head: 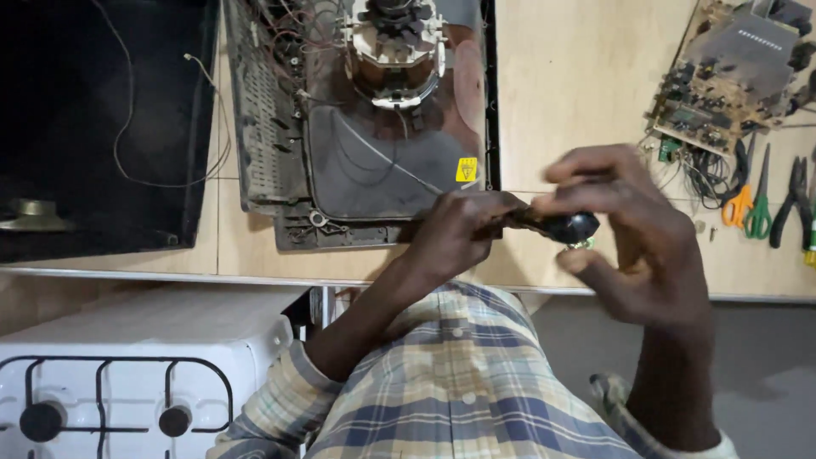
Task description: The person uses a screwdriver to remove screws from the casing of an electronic device, likely a microwave, and manipulates internal components and wires. The person repeatedly adjusts the device's position and the camera angle while working on the exposed interior.
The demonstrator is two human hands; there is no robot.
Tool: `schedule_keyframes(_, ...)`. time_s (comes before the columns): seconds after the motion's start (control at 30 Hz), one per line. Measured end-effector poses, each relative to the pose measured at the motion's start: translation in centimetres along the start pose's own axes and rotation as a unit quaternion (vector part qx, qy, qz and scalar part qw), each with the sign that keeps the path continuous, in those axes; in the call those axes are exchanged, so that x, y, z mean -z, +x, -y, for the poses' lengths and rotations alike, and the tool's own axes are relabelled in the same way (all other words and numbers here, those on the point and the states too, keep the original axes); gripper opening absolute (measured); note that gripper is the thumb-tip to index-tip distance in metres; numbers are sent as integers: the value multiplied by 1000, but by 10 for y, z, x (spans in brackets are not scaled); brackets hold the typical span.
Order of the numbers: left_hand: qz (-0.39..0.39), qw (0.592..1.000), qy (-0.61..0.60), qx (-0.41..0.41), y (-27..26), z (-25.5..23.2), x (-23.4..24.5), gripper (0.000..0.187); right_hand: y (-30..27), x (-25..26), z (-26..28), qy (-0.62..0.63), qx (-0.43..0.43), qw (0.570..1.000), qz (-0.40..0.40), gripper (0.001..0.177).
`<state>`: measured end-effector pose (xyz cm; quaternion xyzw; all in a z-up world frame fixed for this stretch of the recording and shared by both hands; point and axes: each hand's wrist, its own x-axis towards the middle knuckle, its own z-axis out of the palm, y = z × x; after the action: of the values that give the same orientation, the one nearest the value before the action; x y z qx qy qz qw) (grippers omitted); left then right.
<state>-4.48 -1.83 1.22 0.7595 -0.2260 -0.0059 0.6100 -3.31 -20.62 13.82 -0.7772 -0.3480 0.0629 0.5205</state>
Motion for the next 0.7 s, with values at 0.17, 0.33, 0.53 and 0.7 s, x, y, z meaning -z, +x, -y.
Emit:
schedule_keyframes(0.17,-44,999,17,3,0,5,-5,41,-2,-22,13,-194,-20,958,-209,43)
schedule_keyframes(0.33,-76,997,-6,25,-6,-1,1,29,-2,-2,3,64,10,998,-20,29)
schedule_keyframes(0.53,-69,997,10,29,-4,-7,-1,20,-4,-21,18,-183,8,968,-170,43)
schedule_keyframes(0.7,-22,994,-98,38,2,-19,13,21,13,-9,41,-170,16,982,-77,24)
